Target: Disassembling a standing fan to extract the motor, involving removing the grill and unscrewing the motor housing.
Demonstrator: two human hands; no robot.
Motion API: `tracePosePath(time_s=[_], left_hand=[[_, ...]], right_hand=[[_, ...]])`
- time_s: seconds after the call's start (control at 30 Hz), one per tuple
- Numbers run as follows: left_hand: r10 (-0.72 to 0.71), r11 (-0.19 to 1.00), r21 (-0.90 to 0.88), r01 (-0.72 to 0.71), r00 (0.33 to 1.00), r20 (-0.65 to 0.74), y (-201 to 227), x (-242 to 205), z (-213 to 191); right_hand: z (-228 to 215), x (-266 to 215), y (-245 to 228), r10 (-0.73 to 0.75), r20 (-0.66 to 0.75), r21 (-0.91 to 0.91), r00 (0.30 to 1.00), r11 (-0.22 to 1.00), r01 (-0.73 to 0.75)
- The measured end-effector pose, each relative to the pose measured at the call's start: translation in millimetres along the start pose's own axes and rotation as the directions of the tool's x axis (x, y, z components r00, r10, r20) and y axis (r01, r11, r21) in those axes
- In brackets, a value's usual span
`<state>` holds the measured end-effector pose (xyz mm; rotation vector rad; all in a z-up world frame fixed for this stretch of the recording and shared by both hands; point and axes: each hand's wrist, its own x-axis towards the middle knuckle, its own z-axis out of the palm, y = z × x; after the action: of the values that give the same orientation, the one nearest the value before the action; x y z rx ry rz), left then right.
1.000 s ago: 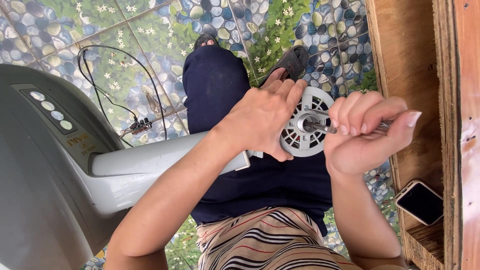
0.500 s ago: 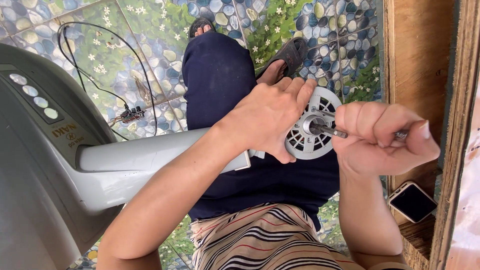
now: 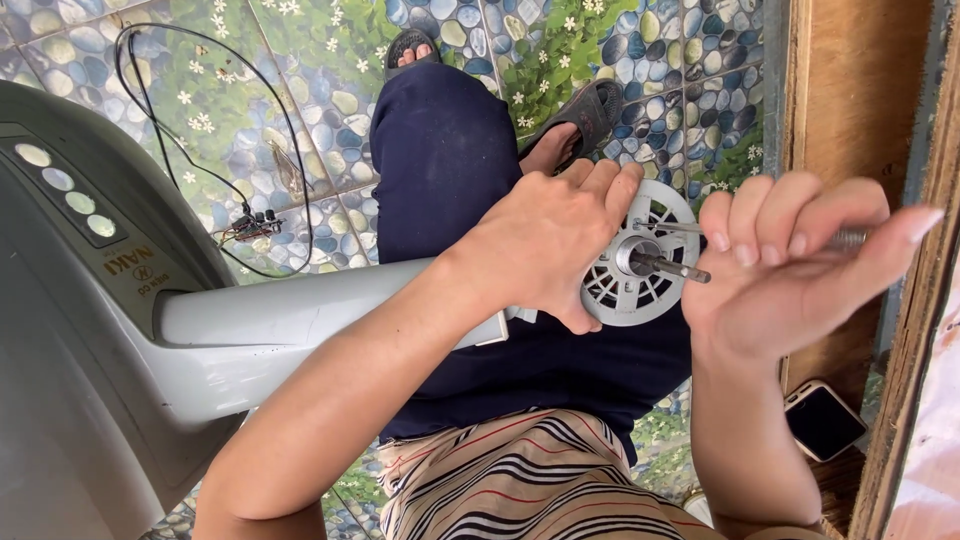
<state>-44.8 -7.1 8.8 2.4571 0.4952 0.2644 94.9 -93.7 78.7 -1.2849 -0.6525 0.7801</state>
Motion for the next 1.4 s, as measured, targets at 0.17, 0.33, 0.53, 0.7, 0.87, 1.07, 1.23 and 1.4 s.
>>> tracePosePath(time_s=[0.17,0.33,0.53,0.7,0.87,1.07,1.23,1.4], left_hand=[[0.013,0.998,-0.057,-0.013,1.0,0.005,0.4,0.8,-0.4],[0.033,0.997,-0.071,-0.033,0.999,-0.01,-1.3,1.2,-2.5],[0.022,0.996,-0.083,-0.024,1.0,-0.023,-3.6,2.5,-10.1],[-0.008,0.996,-0.086,0.011,0.999,0.035,-1.0,2.8,-5.3],[-0.034,0.998,-0.044,0.036,0.998,0.053,3.1,3.5,-2.8],[-0.017,0.998,-0.057,0.021,0.998,0.065,3.7,3.8,-1.8],[0.013,0.999,-0.043,-0.01,0.997,0.075,6.4,7.5,-2.9],[0.038,0.999,-0.008,-0.038,0.997,0.064,7.4,9.7,0.1]], right_hand=[[-12.0,-13.2,2.4,-0.035,0.189,-0.007,0.981,0.999,0.037],[-29.6,-3.8,9.2,-0.039,0.301,0.101,0.953,0.995,0.009],[-35.0,19.0,11.9,-0.086,0.503,0.225,0.86,0.974,-0.034],[-44.8,40.7,22.5,-0.086,0.587,0.241,0.805,0.968,-0.072],[-60.6,28.2,17.0,-0.045,0.492,0.082,0.869,0.997,0.005],[-94.6,30.9,-13.9,-0.054,0.668,-0.322,0.742,0.879,0.353],[-64.9,7.9,-74.0,0.188,0.479,-0.793,0.857,0.512,0.33],[-70.3,7.8,-86.6,0.439,0.561,-0.709,0.702,-0.182,0.681]])
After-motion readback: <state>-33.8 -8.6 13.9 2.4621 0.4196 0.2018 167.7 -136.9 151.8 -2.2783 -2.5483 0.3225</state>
